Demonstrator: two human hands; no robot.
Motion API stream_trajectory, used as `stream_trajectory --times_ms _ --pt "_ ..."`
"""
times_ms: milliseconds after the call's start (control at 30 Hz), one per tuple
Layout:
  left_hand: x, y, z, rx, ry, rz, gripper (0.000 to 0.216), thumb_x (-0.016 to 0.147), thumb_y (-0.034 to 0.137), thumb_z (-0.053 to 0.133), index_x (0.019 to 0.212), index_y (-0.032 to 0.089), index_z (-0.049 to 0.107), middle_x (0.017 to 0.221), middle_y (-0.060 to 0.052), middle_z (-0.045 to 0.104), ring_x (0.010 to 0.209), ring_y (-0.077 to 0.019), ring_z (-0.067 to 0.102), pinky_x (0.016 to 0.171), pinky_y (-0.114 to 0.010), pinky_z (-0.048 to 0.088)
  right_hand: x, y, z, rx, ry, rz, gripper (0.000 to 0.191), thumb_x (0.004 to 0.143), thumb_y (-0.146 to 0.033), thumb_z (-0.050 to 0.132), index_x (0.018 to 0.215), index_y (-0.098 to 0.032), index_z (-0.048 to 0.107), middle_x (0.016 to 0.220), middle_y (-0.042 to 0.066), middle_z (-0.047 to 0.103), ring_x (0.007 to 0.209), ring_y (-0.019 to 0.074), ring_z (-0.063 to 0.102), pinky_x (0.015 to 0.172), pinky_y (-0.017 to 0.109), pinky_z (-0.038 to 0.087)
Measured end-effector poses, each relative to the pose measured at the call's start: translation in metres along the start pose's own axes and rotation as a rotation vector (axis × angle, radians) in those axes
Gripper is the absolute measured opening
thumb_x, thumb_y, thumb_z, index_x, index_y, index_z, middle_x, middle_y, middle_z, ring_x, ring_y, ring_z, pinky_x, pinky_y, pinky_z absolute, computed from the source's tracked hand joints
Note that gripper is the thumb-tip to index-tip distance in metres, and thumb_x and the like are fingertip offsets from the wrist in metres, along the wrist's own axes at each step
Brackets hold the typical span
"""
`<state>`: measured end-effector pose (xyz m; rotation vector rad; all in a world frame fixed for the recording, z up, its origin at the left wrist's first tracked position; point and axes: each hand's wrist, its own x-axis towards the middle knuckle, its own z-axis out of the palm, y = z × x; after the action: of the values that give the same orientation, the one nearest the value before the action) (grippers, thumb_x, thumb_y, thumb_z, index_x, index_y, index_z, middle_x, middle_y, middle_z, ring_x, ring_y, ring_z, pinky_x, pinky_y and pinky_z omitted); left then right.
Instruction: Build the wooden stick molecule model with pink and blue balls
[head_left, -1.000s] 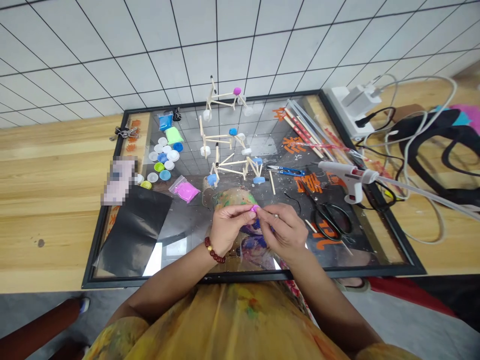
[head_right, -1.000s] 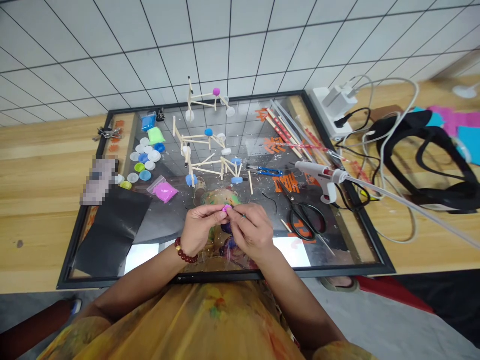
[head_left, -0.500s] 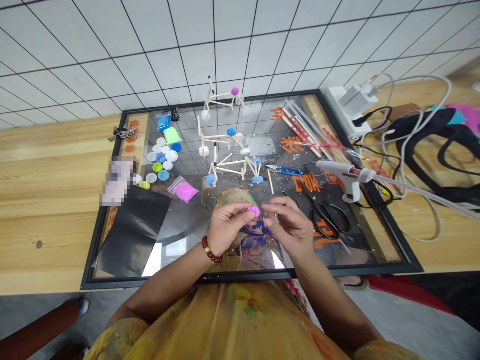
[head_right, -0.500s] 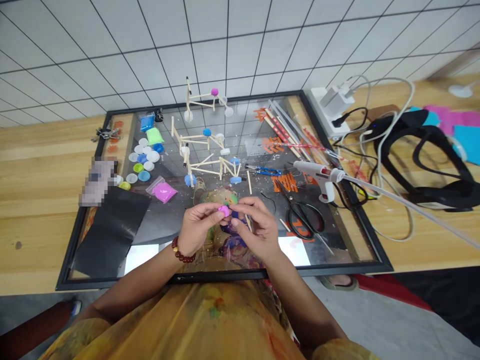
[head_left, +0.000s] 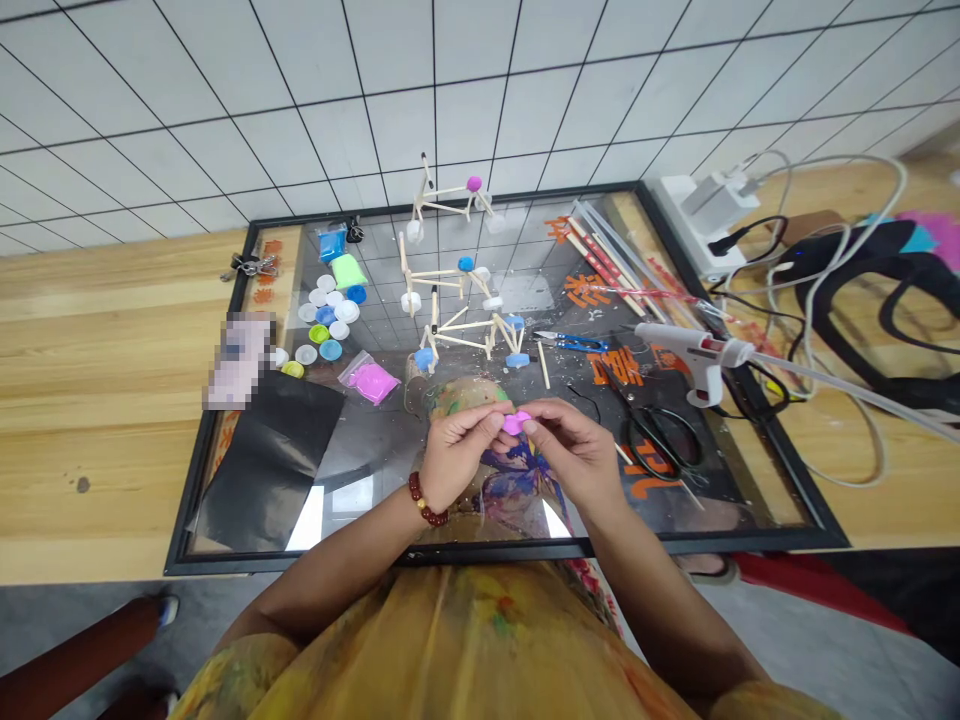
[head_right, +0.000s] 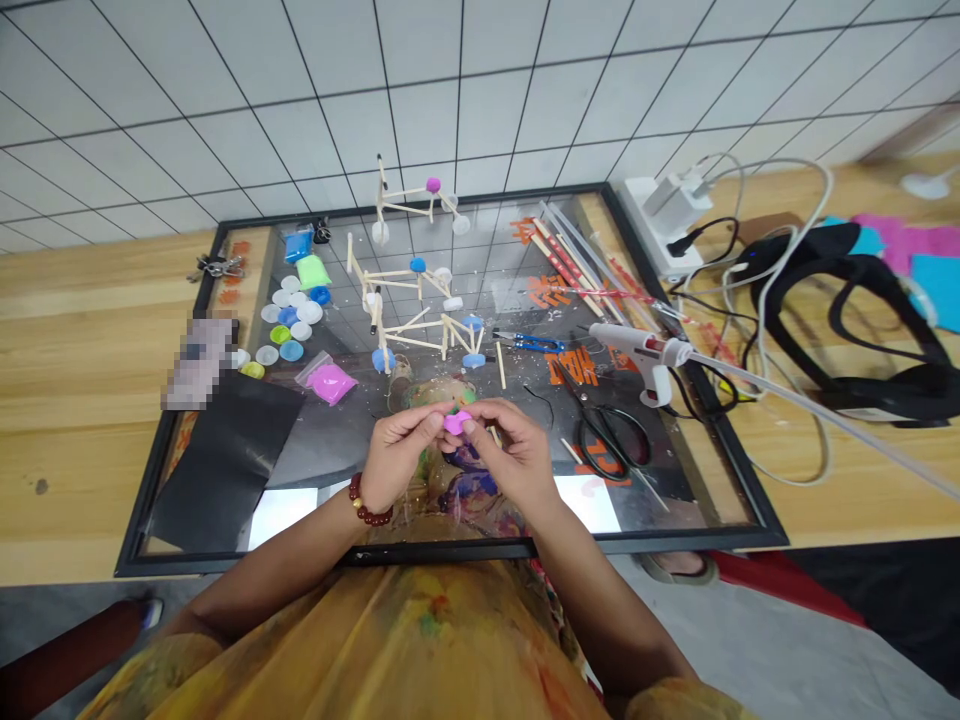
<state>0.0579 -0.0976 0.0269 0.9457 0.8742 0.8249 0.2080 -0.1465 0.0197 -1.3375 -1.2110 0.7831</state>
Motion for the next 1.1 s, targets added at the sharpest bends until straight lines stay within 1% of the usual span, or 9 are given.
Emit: stream_trajectory --times_ms 133,200,300,400,533,733,867,1000,1100 --pt "0.0009 0.0003 0.0013 -0.088 -0.002 -0.056 0.06 0.072 0.043 0.079 0.126 0.022 0.063 0.086 -0.004 0.076 0.069 -0.0148 0.071 0.064 -0.026 0.059 -0.001 0.0033 -0.0002 0.008 0.068 0.043 0.011 0.085 -0.023 0.067 0.096 -0.025 0.072 0.089 0.002 0.071 0.081 0.0152 0.067 0.075 0.03 0.054" --pt "0.0014 0.0017 0.0018 -0.116 0.018 -0.092 0.052 0.07 0.043 0.081 0.114 0.019 0.068 0.089 -0.005 0.075 0.067 -0.0141 0.07 0.061 -0.025 0.059 -0.0017 0.002 -0.0008 -0.087 0.107 -0.089 0.016 0.084 -0.017 0.067 0.097 -0.026 0.072 0.094 0.003 0.071 0.086 0.0163 0.067 0.079 0.032 0.055" --pt "0.0023 0.0043 0.0024 -0.211 -0.006 -0.193 0.039 0.071 0.048 0.078 0.085 0.012 0.072 0.075 -0.006 0.072 0.063 -0.0134 0.068 0.06 -0.025 0.058 -0.0029 -0.0012 -0.0014 -0.247 0.064 -0.359 0.029 0.082 -0.008 0.064 0.103 -0.027 0.071 0.103 0.005 0.071 0.094 0.0178 0.068 0.084 0.034 0.056" --pt "0.0039 0.0056 0.002 -0.291 0.003 -0.254 0.038 0.065 0.045 0.083 0.081 0.012 0.073 0.068 -0.005 0.07 0.063 -0.0126 0.067 0.061 -0.024 0.057 -0.0032 -0.003 -0.0011 -0.296 0.004 -0.459 0.036 0.081 -0.005 0.061 0.109 -0.027 0.07 0.109 0.007 0.07 0.097 0.019 0.068 0.085 0.035 0.056" --pt "0.0054 0.0052 0.0009 -0.282 0.06 -0.228 0.037 0.062 0.041 0.085 0.084 0.014 0.076 0.072 -0.004 0.072 0.067 -0.012 0.067 0.064 -0.023 0.056 -0.0014 -0.0035 -0.0005 -0.263 0.059 -0.299 0.033 0.083 -0.011 0.064 0.112 -0.026 0.068 0.107 0.007 0.069 0.1 0.0199 0.066 0.09 0.038 0.054" --pt "0.0032 0.0056 0.003 -0.216 0.044 -0.153 0.035 0.066 0.042 0.083 0.088 0.016 0.078 0.087 -0.007 0.075 0.076 -0.0139 0.067 0.067 -0.024 0.056 0.0012 -0.0032 0.0011 -0.173 -0.008 -0.131 0.02 0.083 -0.021 0.069 0.103 -0.024 0.07 0.096 0.005 0.07 0.087 0.0173 0.066 0.08 0.033 0.054" --pt "0.0033 0.0046 0.0029 -0.207 0.064 -0.145 0.035 0.064 0.045 0.083 0.082 0.015 0.077 0.076 -0.005 0.072 0.069 -0.0119 0.065 0.064 -0.023 0.055 0.0005 -0.0006 0.0003 -0.033 -0.042 0.016 0.01 0.085 -0.026 0.067 0.094 -0.024 0.071 0.091 0.003 0.071 0.085 0.0167 0.066 0.08 0.032 0.052" --pt "0.0046 0.0031 0.002 -0.233 0.119 -0.146 0.033 0.061 0.042 0.085 0.074 0.014 0.075 0.065 -0.002 0.068 0.061 -0.0094 0.062 0.06 -0.021 0.053 -0.0017 0.0041 -0.0005 0.134 -0.045 0.2 0.009 0.083 -0.033 0.07 0.087 -0.024 0.072 0.081 0.0 0.07 0.071 0.0138 0.062 0.067 0.027 0.05" --pt "0.0043 0.0032 0.0028 -0.265 0.096 -0.153 0.035 0.063 0.045 0.084 0.076 0.014 0.074 0.068 -0.003 0.069 0.062 -0.0108 0.064 0.062 -0.024 0.056 -0.0025 0.005 -0.0003 0.191 -0.032 0.267 0.012 0.083 -0.035 0.07 0.085 -0.024 0.071 0.076 -0.001 0.069 0.065 0.0122 0.059 0.061 0.025 0.048"
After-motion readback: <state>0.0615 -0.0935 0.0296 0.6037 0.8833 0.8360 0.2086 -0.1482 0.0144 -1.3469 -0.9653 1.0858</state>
